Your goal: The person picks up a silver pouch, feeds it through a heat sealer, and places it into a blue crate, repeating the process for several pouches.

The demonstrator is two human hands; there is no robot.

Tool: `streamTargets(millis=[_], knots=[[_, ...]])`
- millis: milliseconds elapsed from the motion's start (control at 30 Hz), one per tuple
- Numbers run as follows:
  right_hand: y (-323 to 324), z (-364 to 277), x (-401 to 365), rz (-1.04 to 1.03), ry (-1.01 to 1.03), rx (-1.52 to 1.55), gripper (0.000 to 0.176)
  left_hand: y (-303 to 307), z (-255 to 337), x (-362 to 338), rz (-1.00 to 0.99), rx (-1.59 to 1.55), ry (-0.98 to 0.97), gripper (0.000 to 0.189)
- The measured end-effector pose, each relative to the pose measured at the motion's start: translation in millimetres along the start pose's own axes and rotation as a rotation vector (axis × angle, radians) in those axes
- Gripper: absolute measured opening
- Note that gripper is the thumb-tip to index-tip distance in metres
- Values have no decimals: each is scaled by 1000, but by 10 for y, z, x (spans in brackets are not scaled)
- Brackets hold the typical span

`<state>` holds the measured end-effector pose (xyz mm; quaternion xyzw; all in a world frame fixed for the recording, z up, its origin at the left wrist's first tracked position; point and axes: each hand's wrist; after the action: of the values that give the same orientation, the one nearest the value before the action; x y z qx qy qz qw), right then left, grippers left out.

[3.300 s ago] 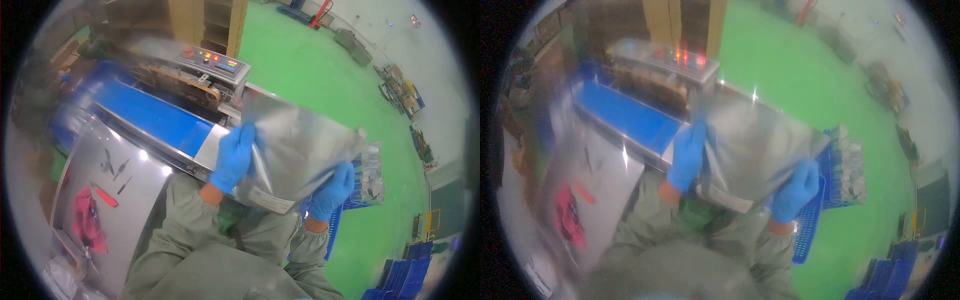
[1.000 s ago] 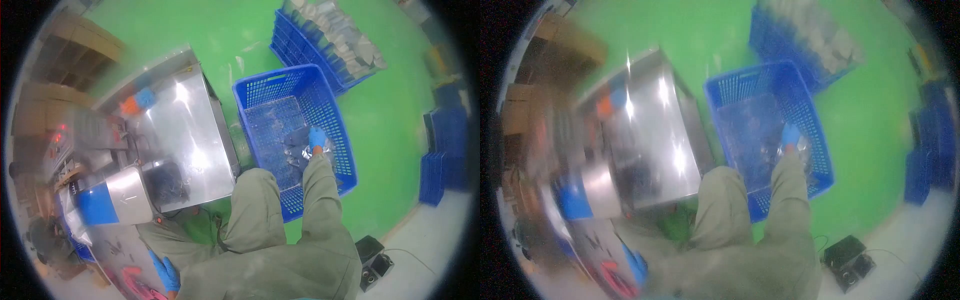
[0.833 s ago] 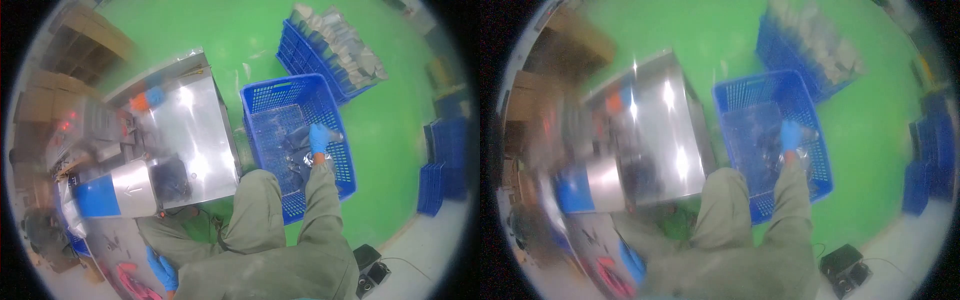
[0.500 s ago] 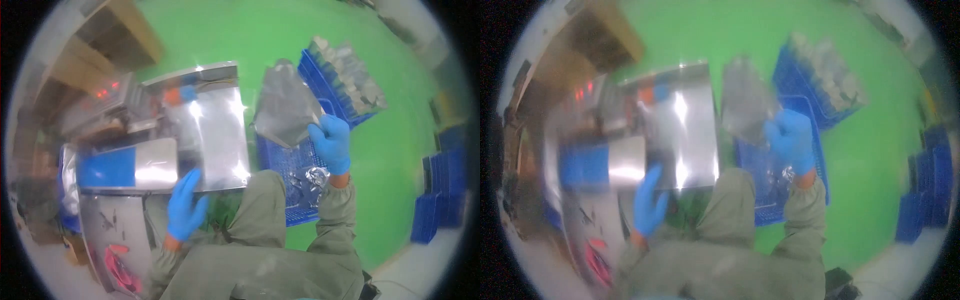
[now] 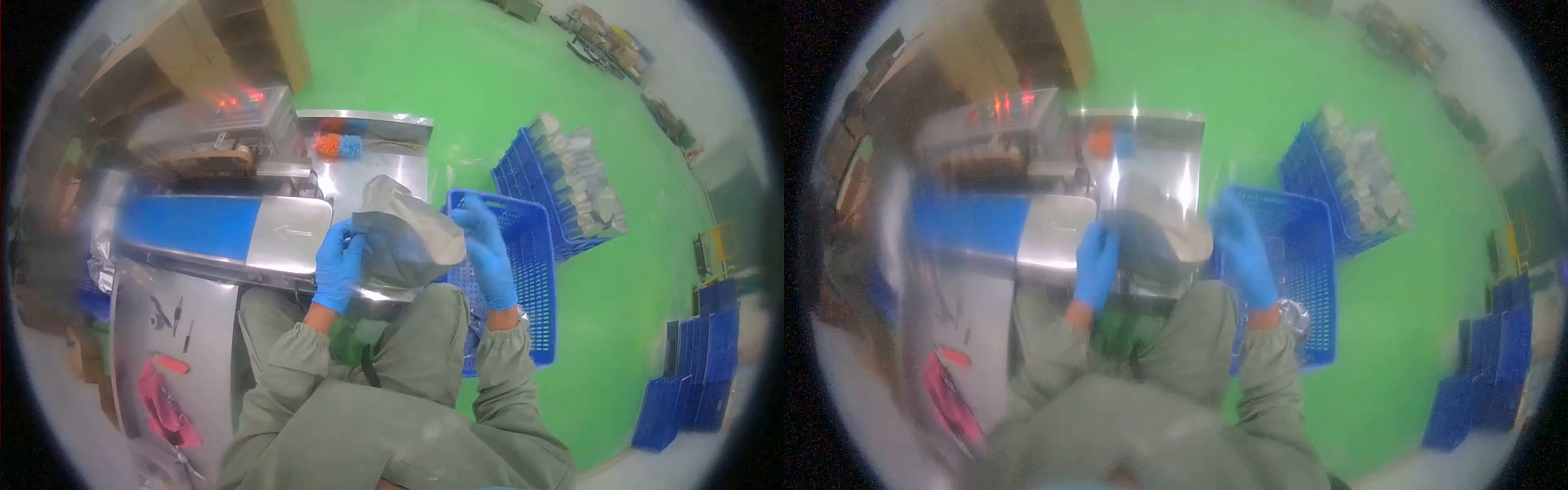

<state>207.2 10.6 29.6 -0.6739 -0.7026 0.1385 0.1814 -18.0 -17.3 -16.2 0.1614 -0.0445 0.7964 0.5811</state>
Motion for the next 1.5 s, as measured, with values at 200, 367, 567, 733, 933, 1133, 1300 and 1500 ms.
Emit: streamTargets(millis=[200,367,567,733,933,1133,1300,1500], knots=[[385,462,-126,-185,-124,-655,28,218,85,191,-157,324,-348,23],[44,154,-215,67,348,-1015,7,619,330,371,-580,795,-209,24],[-1057,-388,-337,366,690,-734,5,994,776,412,-100,19,-462,24],[-1493,-7,109,264,247,-410,17,1124,612,1056,226,-369,-71,21],[-1453,1226,428,120,138,-462,18,1587,-1406,1566,176,125,-325,27],[-1675,1321,414,167,39,-535,19,1764,-1077,1429,135,-101,273,33],[-1914,1369,498,105,-97,-399,18,1962,-1358,1723,115,115,180,38],[-1812,1431,520,-47,-144,-519,16,2525,-1383,1856,68,211,233,43]])
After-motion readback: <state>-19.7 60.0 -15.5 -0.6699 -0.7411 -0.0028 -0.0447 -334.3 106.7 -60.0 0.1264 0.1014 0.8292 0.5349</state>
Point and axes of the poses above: each hand's wrist, its own x-axis towards the middle knuckle, its own y-axis out of the back of the hand, z = x × y, and after that the axes turned 8 degrees about -y, right-handed
